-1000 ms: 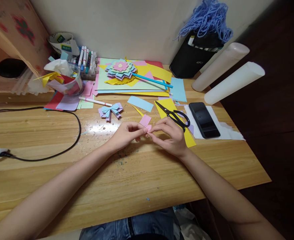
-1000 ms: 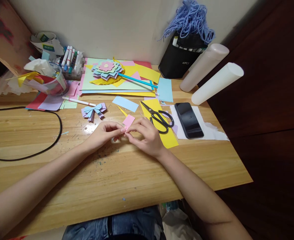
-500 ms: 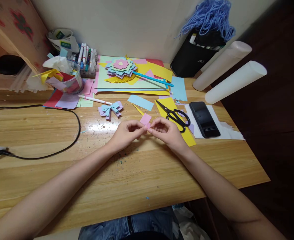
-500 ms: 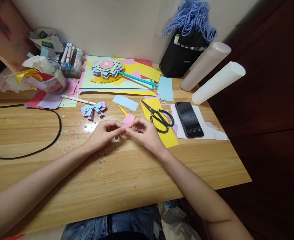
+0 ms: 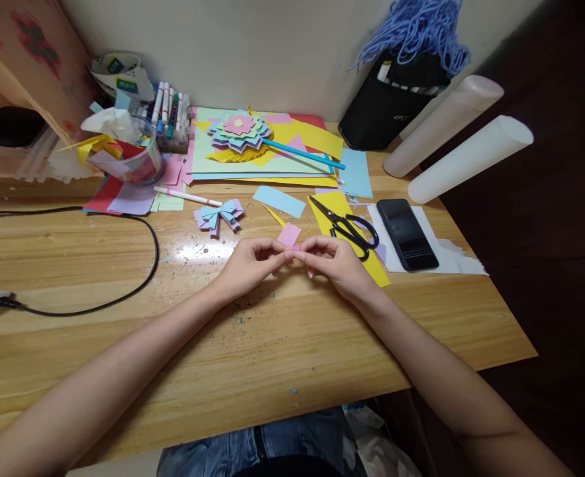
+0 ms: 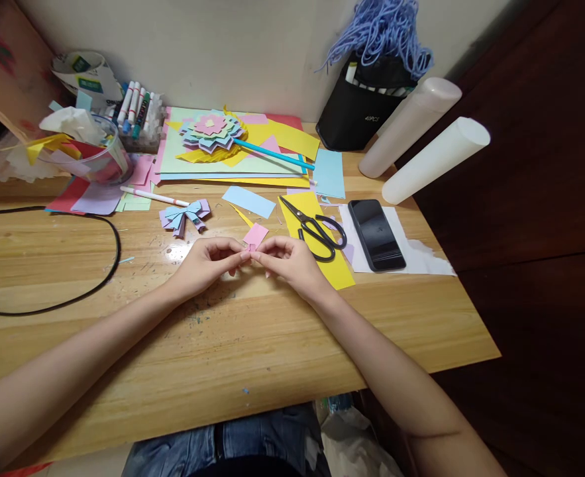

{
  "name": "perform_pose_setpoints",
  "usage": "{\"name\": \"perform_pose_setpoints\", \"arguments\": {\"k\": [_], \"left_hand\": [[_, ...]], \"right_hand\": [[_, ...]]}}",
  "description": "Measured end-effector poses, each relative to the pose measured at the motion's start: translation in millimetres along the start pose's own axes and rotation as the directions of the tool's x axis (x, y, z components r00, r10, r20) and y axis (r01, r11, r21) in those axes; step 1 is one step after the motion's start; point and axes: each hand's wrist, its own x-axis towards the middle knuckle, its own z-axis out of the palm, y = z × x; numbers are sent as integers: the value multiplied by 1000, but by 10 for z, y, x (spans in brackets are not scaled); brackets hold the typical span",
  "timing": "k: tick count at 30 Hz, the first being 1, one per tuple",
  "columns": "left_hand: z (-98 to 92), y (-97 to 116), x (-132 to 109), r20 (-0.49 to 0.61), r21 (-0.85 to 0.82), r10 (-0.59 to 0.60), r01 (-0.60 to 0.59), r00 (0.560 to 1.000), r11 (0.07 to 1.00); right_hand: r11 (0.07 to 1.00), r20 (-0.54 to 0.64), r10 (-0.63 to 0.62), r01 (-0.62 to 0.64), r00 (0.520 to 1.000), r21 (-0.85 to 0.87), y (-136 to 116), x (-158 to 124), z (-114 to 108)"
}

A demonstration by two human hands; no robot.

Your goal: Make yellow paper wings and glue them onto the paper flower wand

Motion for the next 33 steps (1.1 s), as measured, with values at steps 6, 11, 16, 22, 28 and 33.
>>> {"name": "perform_pose_setpoints", "arguments": {"k": [6, 11, 16, 22, 28, 33], "left_hand": [[8, -48, 5, -10, 50, 32, -32, 999, 998], [27, -51, -5, 33, 44, 20, -21, 999, 999], [45, -45, -11, 11, 31, 24, -24, 1000, 999], [40, -47, -4, 15, 7, 15, -16, 1000, 1000], [8, -29, 11, 20, -38, 7, -7, 1000, 999], [-60, 40, -3, 183, -26, -39, 45, 982, 999]], "right_hand": [[999, -14, -37, 36, 999, -36, 10, -4, 19], [997, -11, -65, 64, 998, -38, 10, -7, 35], [998, 0, -64, 64, 998, -26, 34, -3, 45], [998, -4, -48, 48, 999, 42, 88, -10, 86], [994, 28, -94, 92, 995, 56, 61, -9, 54], [952, 130, -293, 301, 947, -52, 0, 18, -112]]}}
